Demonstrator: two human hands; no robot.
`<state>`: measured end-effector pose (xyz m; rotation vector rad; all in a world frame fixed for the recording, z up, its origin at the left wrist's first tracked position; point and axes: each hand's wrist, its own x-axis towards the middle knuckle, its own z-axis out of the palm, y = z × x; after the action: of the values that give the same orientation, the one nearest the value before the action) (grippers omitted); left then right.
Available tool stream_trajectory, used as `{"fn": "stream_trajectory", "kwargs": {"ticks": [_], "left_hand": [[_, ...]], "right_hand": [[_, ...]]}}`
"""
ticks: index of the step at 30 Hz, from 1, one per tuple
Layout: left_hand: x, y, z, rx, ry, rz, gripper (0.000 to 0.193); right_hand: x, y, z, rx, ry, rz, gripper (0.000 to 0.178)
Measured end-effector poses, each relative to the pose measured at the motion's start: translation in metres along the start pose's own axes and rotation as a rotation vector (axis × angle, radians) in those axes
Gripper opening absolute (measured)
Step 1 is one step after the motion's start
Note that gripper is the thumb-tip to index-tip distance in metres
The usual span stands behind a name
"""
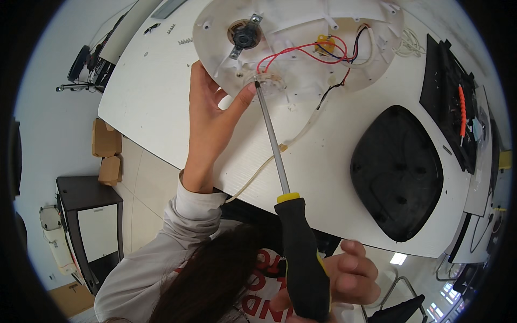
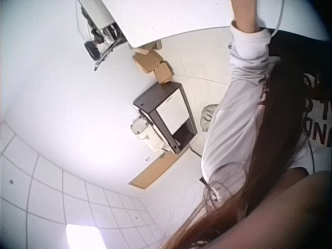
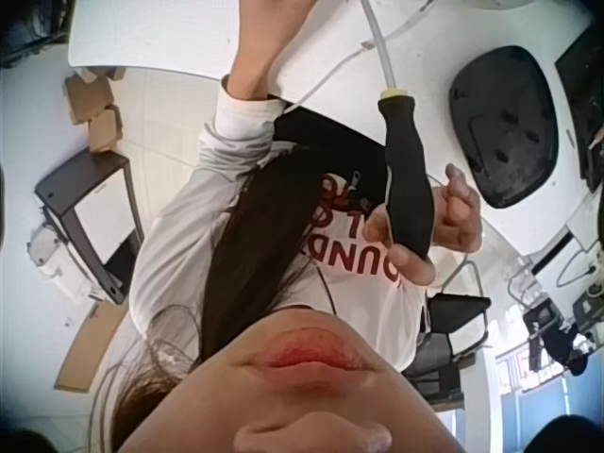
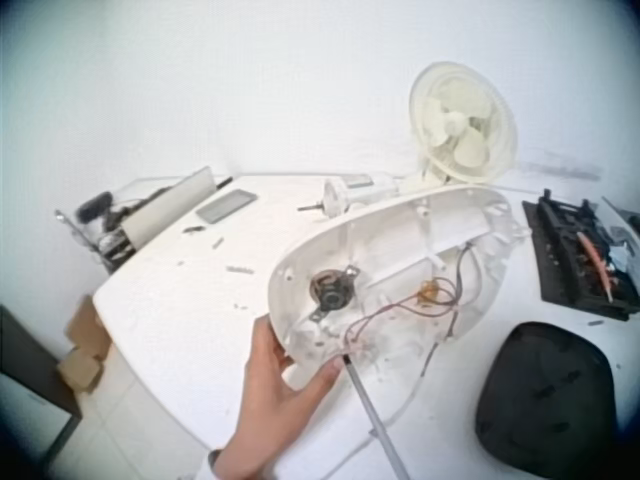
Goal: The person uses a screwdriver to fasten screws into a white plastic housing containing wires and a motor. They then place a black cover over the housing and secure it with additional screws.
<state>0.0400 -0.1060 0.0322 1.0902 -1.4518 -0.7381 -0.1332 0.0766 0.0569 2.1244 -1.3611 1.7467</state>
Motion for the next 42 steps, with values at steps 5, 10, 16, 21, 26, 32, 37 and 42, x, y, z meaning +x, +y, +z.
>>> {"fn": "stream_trajectory", "kwargs": {"ticks": [5, 10, 16, 21, 26, 32, 37, 42], "left_hand": [[0.001, 0.003, 0.003, 0.006, -0.011, -0.001, 0.057], [0.001, 0.001, 0.001, -0.014, 0.0, 0.01, 0.056], [0.001, 0.003, 0.002, -0.018, -0.009, -0.002, 0.056], [0.001, 0.002, 0.003, -0.013, -0.007, 0.011, 0.056], [0.0, 0.002, 0.001, -0.026, -0.004, 0.025, 0.056], [0.001, 0.002, 0.002, -0.026, -0.001, 0.028, 0.055], [-0.002, 0.001, -0.004, 0.007, 0.008, -0.001, 0.056], [0.002, 0.003, 0.004, -0.019, -0.01, 0.012, 0.056]], "right_hand": [[-0.003, 0.014, 0.011, 0.038, 0.162, -0.295, 0.036], [-0.011, -0.009, -0.004, -0.054, 0.09, 0.111, 0.037], [-0.003, -0.005, -0.023, 0.141, -0.155, 0.068, 0.042], [-0.013, -0.009, -0.004, 0.254, 0.139, 0.155, 0.038], [-0.006, -0.002, -0.005, 0.136, 0.131, 0.072, 0.046], [0.0, -0.003, 0.007, -0.106, 0.169, 0.299, 0.04], [-0.008, 0.003, 0.002, -0.13, 0.106, 0.098, 0.042], [-0.006, -0.006, -0.001, 0.104, 0.046, 0.141, 0.031]]}}
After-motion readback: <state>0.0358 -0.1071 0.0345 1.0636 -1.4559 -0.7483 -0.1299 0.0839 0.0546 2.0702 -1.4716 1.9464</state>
